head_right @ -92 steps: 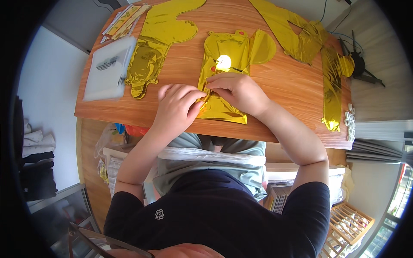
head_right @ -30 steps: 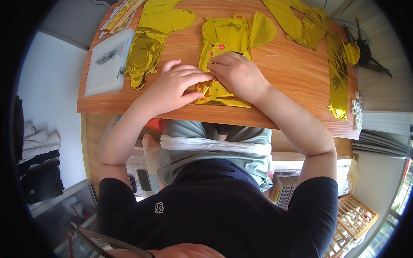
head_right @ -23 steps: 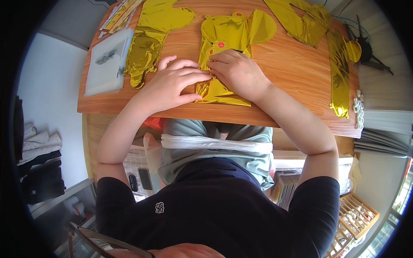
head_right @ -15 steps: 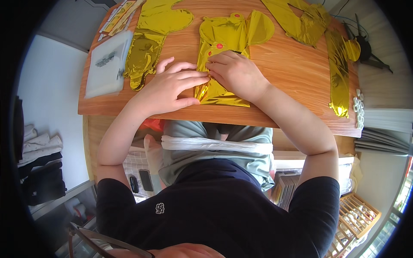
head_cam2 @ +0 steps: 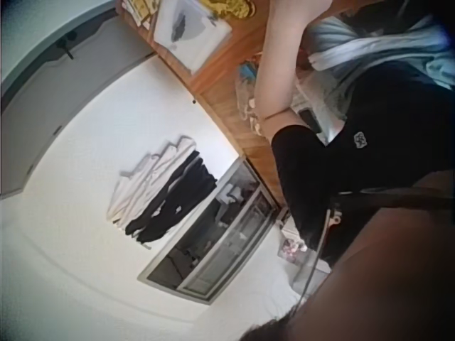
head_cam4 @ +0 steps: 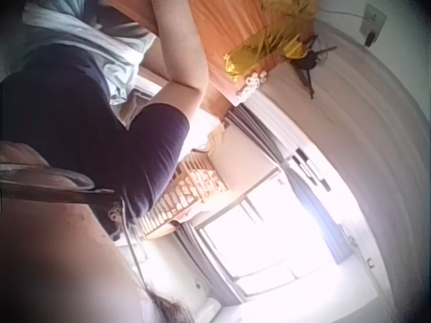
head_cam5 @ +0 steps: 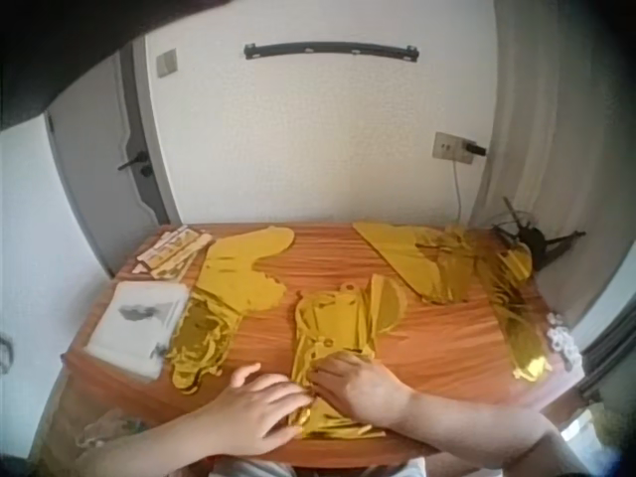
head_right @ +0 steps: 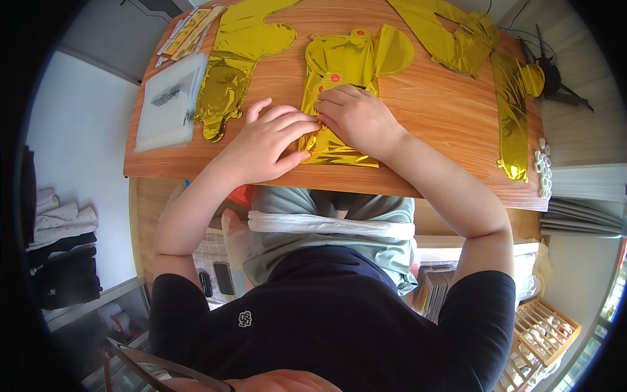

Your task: Folding gold foil star-shaped decorations on a wooden table.

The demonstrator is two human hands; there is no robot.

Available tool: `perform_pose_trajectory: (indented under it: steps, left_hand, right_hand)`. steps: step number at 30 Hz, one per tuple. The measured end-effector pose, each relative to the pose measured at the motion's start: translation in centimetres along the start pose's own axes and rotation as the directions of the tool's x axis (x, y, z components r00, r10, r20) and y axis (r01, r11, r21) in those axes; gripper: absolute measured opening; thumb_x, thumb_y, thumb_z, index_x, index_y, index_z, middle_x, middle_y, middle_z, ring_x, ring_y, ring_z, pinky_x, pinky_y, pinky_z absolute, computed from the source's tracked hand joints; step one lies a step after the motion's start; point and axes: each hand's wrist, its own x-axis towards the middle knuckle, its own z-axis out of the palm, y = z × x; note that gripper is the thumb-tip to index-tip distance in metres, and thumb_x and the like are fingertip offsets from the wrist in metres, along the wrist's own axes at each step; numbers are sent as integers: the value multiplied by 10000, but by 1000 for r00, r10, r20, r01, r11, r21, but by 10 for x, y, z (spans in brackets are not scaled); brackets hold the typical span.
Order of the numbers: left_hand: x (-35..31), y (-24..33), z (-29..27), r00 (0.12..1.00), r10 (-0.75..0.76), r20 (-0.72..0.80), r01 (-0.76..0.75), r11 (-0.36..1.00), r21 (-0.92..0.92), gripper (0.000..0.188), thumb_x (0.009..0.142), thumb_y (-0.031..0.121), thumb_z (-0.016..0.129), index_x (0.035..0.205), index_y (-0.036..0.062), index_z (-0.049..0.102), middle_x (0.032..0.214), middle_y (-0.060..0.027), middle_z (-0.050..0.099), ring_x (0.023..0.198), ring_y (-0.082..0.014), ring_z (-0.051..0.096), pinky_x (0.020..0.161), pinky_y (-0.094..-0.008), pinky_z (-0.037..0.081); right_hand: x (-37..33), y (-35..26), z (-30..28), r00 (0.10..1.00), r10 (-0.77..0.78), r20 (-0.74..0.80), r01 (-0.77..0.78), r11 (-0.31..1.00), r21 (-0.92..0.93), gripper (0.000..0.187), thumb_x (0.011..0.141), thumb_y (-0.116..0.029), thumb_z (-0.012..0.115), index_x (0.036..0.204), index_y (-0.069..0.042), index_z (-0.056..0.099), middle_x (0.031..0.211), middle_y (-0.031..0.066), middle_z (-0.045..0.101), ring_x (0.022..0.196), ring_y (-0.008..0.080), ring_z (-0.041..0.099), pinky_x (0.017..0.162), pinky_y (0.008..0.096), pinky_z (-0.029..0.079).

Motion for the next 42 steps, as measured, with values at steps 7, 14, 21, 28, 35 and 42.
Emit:
perform_pose_trajectory:
  steps: [7,14,21,28,35,42]
  left_hand:
    - [15,39,24,966,-179,-184,204,970,131,284,975,303,697,1195,128,657,1189,-29,683,1192,-219,613,1164,-530,319]
    - [-4,92,34,908,-281,-311,335,932,136,616,986,393,691,1463,24,564,1448,-168,606,1355,-315,568,1200,-558,352]
    - [-10,96,53,960,-193,-202,215,972,91,950,915,653,672,1544,-28,464,1538,-261,511,1451,-402,476,1201,-533,390]
    - [-8,93,58,961,-163,-222,191,975,110,948,875,671,706,1548,38,492,1518,-274,528,1440,-401,498,1182,-505,423]
    - [-10,94,62,945,-209,-251,239,966,95,905,864,639,744,1518,52,532,1503,-269,543,1427,-389,516,1162,-497,445]
    - [-8,96,59,951,-191,-241,219,971,92,898,861,643,738,1493,34,552,1488,-290,542,1433,-393,502,1171,-497,432]
  right_hand:
    - [0,1,-3,1000,0,4,0,1000,3,193,933,-117,717,1109,-40,738,1187,107,718,1107,322,679,975,424,556]
    - [-2,6,-1,1000,6,15,-6,999,45,212,938,-131,713,1127,-46,758,1198,100,730,1134,316,671,1004,430,537]
    - [1,9,0,999,45,26,-48,988,145,200,970,-132,692,1125,-27,764,1194,123,732,1134,329,670,1008,435,532]
    - [8,24,-10,982,162,100,-189,873,449,257,1044,-207,648,1156,-1,752,1123,189,737,1107,354,684,978,423,541]
    - [-31,-35,-68,811,578,92,-585,806,90,214,993,-203,707,1068,-10,761,1006,154,730,907,298,690,813,367,554]
    - [-71,-88,-32,651,728,-216,-743,669,13,253,888,-241,814,960,-10,738,868,118,683,837,297,666,759,412,540]
